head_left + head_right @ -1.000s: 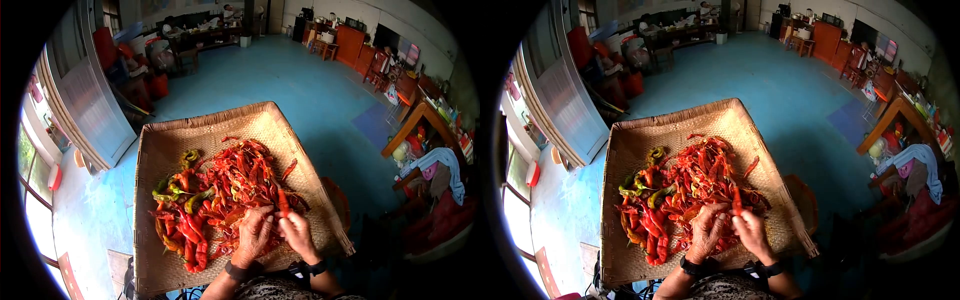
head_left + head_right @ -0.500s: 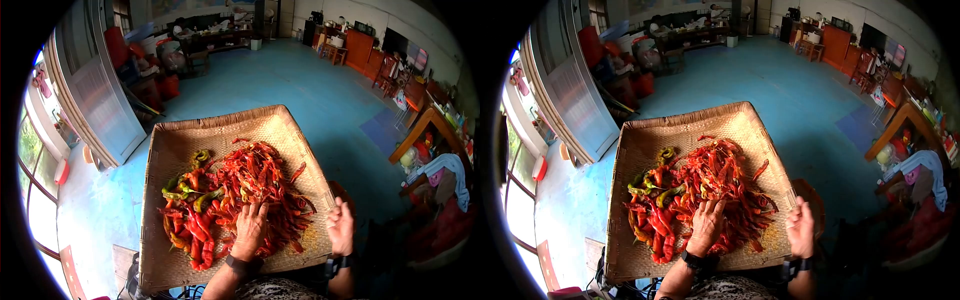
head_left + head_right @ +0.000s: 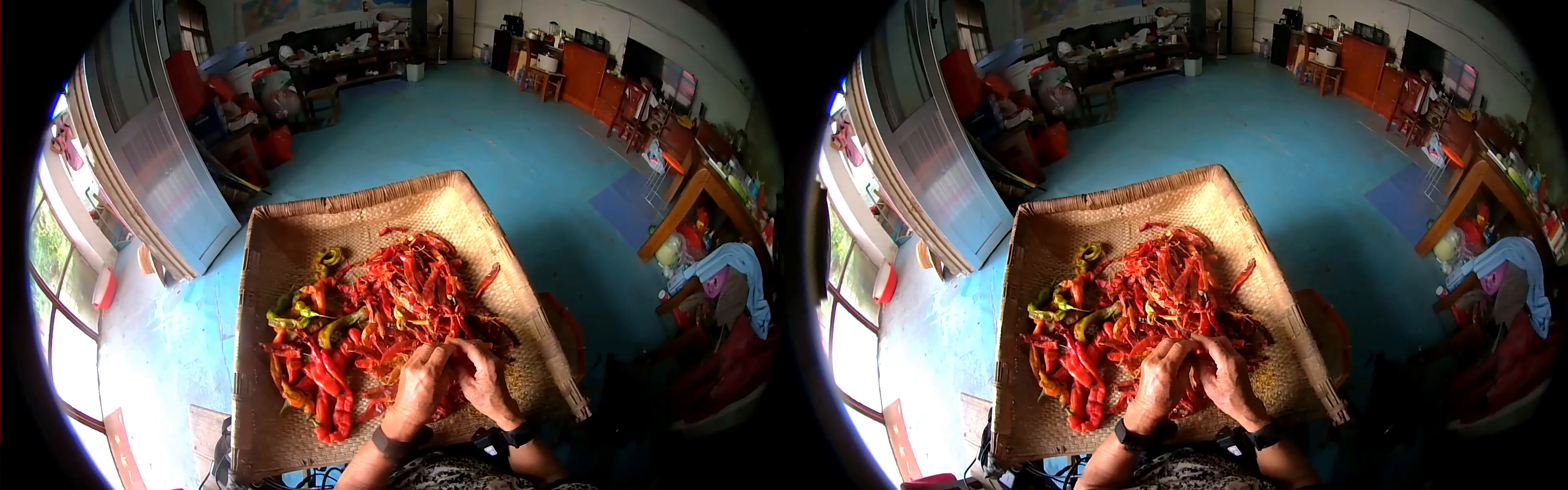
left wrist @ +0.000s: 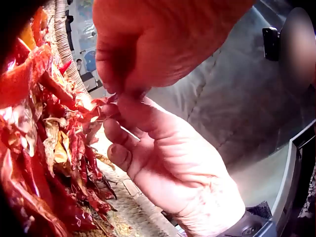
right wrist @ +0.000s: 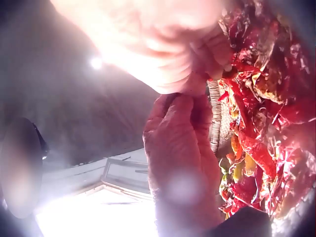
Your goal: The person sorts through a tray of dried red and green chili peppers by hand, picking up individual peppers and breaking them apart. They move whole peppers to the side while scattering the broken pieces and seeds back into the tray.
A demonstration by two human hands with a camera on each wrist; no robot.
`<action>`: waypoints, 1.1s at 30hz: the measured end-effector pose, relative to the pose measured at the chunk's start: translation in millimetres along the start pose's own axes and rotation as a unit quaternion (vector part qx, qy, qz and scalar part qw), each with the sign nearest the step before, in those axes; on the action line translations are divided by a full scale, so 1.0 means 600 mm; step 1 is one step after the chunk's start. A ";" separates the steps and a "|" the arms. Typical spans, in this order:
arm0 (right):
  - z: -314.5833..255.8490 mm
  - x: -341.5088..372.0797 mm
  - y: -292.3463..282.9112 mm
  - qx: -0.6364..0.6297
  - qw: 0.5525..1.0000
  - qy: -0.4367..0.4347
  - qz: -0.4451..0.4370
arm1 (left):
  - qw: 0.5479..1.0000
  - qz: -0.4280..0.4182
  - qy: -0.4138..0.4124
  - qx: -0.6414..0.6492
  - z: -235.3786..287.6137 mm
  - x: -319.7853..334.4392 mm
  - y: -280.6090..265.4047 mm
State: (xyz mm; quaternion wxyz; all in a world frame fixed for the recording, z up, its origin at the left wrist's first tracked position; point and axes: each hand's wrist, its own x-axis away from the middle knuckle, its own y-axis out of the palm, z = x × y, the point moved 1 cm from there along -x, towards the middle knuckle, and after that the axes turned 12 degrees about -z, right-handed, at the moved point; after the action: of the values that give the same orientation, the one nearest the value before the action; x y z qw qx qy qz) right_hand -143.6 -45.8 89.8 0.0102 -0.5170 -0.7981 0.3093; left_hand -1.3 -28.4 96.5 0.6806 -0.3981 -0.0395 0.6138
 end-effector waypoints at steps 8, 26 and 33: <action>0.014 0.038 -0.055 -0.129 0.980 0.075 0.129 | 0.997 0.046 -0.060 -0.022 -0.016 -0.002 -0.004; 0.051 0.078 -0.064 -0.312 0.936 0.160 -0.002 | 0.990 -0.013 0.027 0.141 0.038 -0.018 0.048; 0.022 0.060 -0.071 -0.406 0.896 0.161 0.076 | 0.986 -0.061 -0.004 0.154 0.030 -0.008 0.056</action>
State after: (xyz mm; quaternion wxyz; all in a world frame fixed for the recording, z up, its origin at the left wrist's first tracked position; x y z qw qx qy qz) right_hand -199.9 -34.0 89.6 -0.0953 -0.5782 -0.8000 -0.1291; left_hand -39.2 -26.0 91.2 0.7699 -0.2828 0.0283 0.5713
